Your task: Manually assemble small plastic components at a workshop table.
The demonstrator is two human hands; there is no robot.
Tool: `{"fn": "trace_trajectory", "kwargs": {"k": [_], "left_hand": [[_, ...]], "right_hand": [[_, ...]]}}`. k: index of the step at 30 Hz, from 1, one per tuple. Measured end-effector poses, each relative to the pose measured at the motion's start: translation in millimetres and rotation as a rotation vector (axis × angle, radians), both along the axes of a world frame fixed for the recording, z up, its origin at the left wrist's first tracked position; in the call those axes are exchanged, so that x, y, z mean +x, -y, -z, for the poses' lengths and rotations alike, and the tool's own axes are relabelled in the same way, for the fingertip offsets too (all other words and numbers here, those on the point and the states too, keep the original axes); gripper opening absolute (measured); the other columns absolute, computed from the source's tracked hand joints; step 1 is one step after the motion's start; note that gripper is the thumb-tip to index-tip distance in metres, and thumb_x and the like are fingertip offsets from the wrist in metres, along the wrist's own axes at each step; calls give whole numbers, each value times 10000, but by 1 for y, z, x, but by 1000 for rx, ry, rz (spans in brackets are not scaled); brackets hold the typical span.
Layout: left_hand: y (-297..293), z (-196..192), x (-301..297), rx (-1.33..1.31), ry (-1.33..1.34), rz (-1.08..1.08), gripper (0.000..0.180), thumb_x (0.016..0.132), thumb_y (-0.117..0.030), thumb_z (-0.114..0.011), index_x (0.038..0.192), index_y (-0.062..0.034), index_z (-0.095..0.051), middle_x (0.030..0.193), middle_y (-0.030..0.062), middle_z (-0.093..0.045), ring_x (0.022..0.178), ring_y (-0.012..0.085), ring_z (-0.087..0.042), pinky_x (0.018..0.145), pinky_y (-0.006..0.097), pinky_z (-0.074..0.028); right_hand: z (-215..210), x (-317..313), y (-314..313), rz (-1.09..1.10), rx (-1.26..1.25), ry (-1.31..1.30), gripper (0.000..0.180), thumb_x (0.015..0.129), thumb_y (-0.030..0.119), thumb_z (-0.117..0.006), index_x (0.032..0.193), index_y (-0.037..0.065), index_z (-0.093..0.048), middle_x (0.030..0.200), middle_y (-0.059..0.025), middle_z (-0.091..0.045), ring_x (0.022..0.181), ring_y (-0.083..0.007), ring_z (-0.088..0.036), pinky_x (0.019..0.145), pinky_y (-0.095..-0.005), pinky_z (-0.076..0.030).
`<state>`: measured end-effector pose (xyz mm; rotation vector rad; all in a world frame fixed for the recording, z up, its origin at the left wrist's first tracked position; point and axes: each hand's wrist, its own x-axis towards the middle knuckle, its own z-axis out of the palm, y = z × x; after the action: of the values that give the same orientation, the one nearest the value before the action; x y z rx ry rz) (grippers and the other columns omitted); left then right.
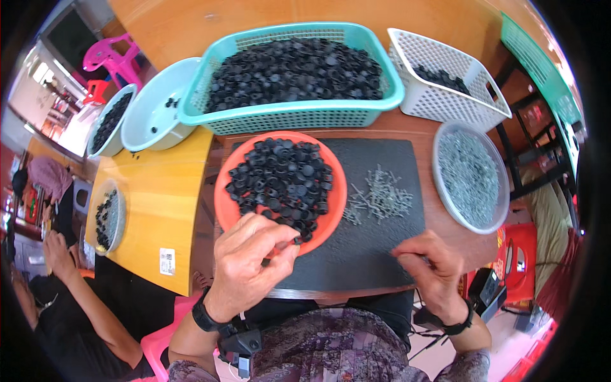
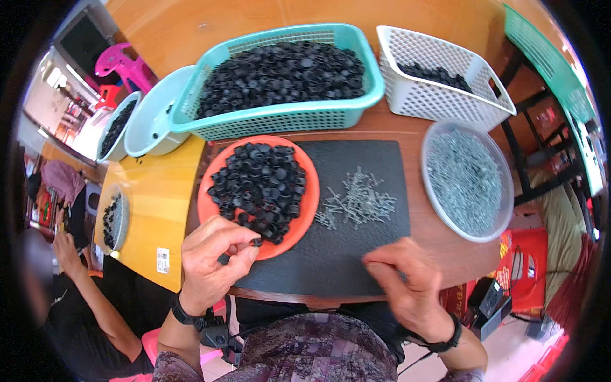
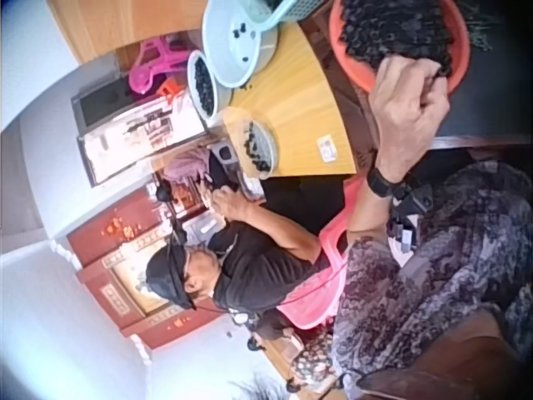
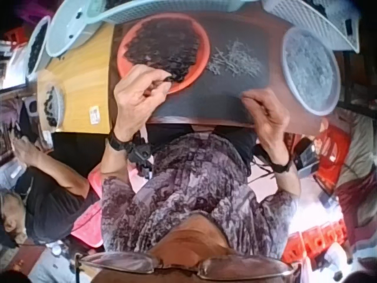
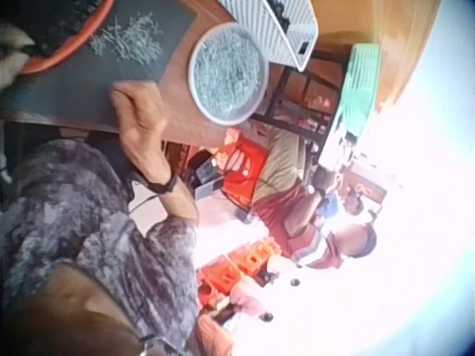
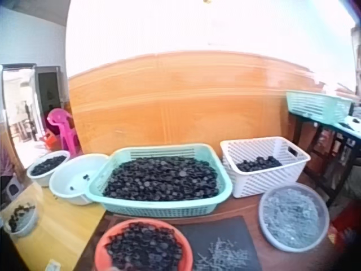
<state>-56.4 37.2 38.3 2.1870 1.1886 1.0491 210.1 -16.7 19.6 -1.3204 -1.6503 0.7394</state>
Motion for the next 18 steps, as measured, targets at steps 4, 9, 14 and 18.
{"fn": "trace_trajectory", "kwargs": {"k": [4, 9, 14, 18], "left_hand": [[12, 5, 24, 7, 63, 104, 259, 597, 64, -699, 838, -8, -635, 695, 54, -572, 585, 185, -541, 509, 283, -415], [17, 12, 46, 52, 46, 179, 266, 583, 69, -687, 834, -12, -646, 734, 65, -590, 601, 207, -547, 510, 301, -426], [18, 18, 54, 97, 36, 209, 268, 595, 63, -695, 849, -11, -649, 743, 67, -593, 614, 211, -555, 514, 299, -429], [26, 24, 63, -20, 114, 123, 247, 647, 45, -707, 877, -12, -639, 754, 69, -598, 625, 193, -561, 537, 286, -439]], "right_hand": [[-2, -31, -1, -104, -176, -290, 117, 802, 2, -647, 918, -17, -639, 828, -88, -635, 728, -141, -595, 637, -262, -472], [3, -51, 3, -76, -526, -803, 166, 855, 48, -635, 1001, -16, -586, 882, -35, -617, 806, -61, -569, 696, -206, -486], [19, -48, 9, -32, -552, -973, 181, 843, 32, -647, 1005, -10, -578, 907, -36, -609, 821, -65, -566, 707, -200, -481], [23, -50, 13, 42, -471, -1028, 164, 842, 13, -642, 996, -8, -593, 912, -27, -605, 828, -59, -557, 715, -198, -470]]}}
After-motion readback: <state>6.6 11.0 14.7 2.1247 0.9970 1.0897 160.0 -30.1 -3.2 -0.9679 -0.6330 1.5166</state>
